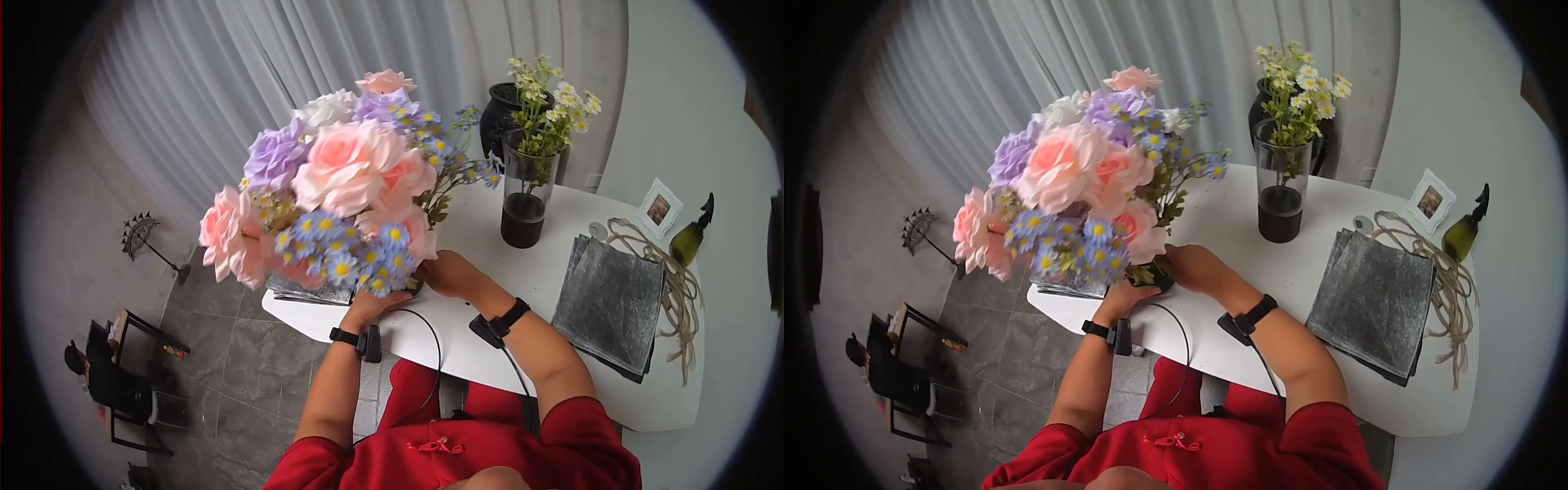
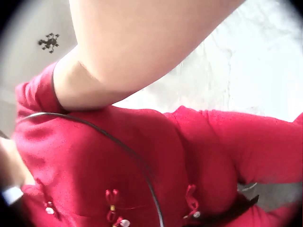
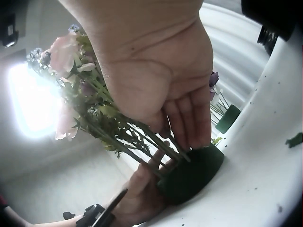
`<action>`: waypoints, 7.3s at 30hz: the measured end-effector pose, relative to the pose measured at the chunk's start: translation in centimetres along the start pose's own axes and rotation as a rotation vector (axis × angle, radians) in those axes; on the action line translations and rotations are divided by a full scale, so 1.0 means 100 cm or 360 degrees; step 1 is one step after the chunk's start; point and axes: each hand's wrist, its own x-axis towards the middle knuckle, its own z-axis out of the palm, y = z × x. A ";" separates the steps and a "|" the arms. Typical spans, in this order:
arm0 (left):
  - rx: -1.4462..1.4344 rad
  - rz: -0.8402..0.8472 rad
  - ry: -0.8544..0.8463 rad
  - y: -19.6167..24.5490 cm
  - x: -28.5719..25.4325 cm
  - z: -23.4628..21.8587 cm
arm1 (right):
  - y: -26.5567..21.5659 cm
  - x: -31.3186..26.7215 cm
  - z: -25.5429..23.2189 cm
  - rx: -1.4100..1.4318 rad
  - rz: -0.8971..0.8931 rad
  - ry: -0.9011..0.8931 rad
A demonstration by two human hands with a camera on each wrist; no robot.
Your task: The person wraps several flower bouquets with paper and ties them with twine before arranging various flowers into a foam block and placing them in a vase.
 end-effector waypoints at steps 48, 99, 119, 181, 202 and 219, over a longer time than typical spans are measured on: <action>-0.0489 -0.0283 0.0131 -0.009 0.002 -0.001 | -0.002 0.009 -0.004 -0.0137 -0.0112 0.0087; -0.0220 0.0034 0.0331 -0.033 0.013 0.016 | 0.030 0.012 -0.003 0.0452 0.0145 -0.0408; 0.0018 0.0104 0.0731 -0.034 0.014 0.022 | 0.015 0.003 -0.005 0.0280 0.0082 -0.0387; -0.0379 -0.0060 0.0608 -0.035 0.016 0.020 | -0.054 -0.031 -0.238 0.0888 -0.1178 0.1985; -0.0204 0.0040 0.0782 -0.064 0.019 0.028 | -0.028 0.044 -0.045 0.0468 -0.0288 0.1464; -0.0494 0.0111 0.0547 -0.045 0.018 0.022 | -0.039 0.046 -0.040 0.0606 -0.0273 0.1320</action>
